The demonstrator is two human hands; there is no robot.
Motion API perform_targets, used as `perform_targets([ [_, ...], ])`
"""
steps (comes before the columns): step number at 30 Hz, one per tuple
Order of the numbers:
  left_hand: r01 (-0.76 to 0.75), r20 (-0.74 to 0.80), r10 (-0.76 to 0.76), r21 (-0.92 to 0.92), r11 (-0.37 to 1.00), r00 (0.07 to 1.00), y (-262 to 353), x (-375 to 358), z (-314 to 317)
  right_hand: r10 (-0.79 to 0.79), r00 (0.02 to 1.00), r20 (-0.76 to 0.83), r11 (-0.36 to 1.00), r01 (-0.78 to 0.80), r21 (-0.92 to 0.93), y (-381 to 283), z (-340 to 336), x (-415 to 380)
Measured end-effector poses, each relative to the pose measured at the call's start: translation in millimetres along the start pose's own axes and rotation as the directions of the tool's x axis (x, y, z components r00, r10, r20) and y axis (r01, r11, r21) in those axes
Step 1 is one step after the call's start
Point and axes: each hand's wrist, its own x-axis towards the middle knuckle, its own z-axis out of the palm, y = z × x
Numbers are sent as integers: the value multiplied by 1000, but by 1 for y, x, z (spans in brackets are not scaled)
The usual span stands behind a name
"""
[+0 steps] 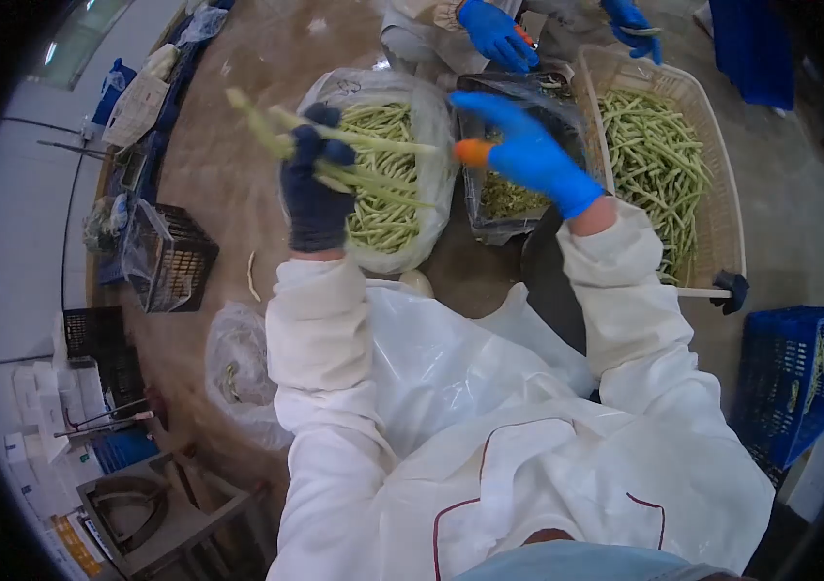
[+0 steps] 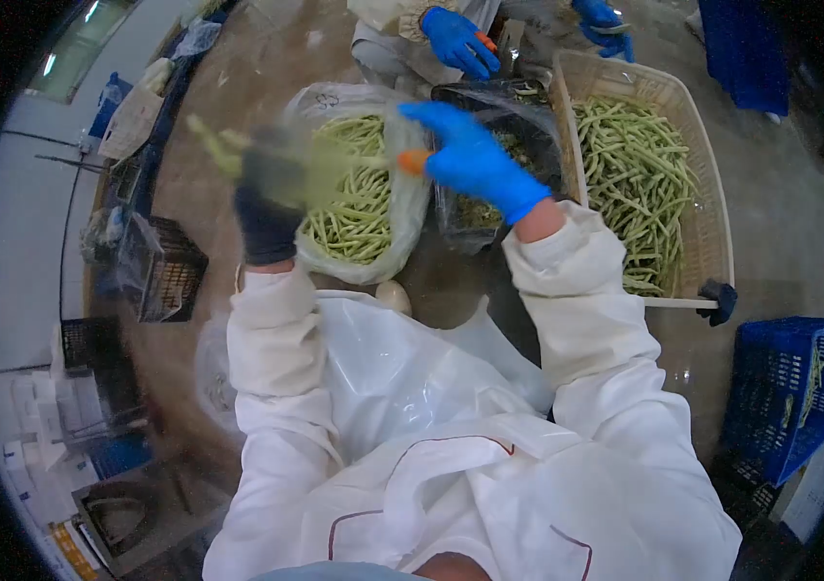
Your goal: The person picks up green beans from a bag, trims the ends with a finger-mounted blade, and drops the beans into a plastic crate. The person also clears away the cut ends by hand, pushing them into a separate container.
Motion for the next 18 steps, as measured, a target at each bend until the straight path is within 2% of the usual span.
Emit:
perform_targets([
  [1, -91, 69, 77, 230, 969, 995, -12, -2, 13, 59, 994, 87, 991, -69, 116, -25, 9, -5],
  [3, 140, 82, -133, -97, 985, 988, -13, -8, 40, 233, 917, 323, 961, -268, 70, -32, 8, -7],
  [4, 129, 105, -125, -27, 991, 987, -10, -9, 48, 313, 847, 430, 933, -359, 29, -34, 7, -6],
  [5, 108, 117, -114, 58, 992, 987, -9, -8, 47, 247, 924, 293, 966, -258, 2, -22, -2, -10],
  [6, 85, 128, -103, 142, 986, 986, -8, -8, 47, 244, 960, 138, 970, -238, -59, -14, -19, -14],
  [7, 51, 128, -83, 236, 970, 988, -6, -6, 39, 298, 954, 31, 951, -300, 76, -18, -47, -20],
  [8, 65, 112, -100, 282, 957, 989, -4, -4, 34, 376, 921, -99, 887, -389, -251, -5, -75, -23],
  [9, 79, 97, -117, 327, 942, 988, -2, -3, 28, 477, 859, -185, 748, -507, -428, 5, -107, -31],
  [10, 89, 106, -136, 362, 928, 985, -2, -4, 25, 449, 831, -327, 496, -537, -682, 7, -128, -41],
  [11, 98, 119, -157, 397, 913, 980, -4, -6, 23, 367, 812, -454, 166, -538, -827, 5, -140, -49],
  [12, 103, 135, -177, 428, 898, 975, -6, -6, 24, 216, 888, -407, 370, -460, -807, 13, -138, -48],
  [13, 224, 91, -276, 375, 900, 957, -5, -10, 35, 48, 926, -375, 545, -338, -767, 26, -133, -47],
  [14, 228, 115, -299, 414, 881, 947, -11, -11, 38, -121, 925, -360, 682, -186, -707, 35, -131, -50],
  [15, 233, 139, -328, 457, 858, 935, -19, -13, 40, 190, 925, -329, 865, -316, -390, 8, -114, -34],
  [16, 235, 163, -357, 501, 833, 920, -26, -15, 43, 457, 871, -183, 883, -469, -28, -23, -83, -12],
  [18, 225, 199, -377, 528, 819, 905, -38, -22, 50, 316, 947, -62, 903, -280, 327, -36, -35, 10],
])
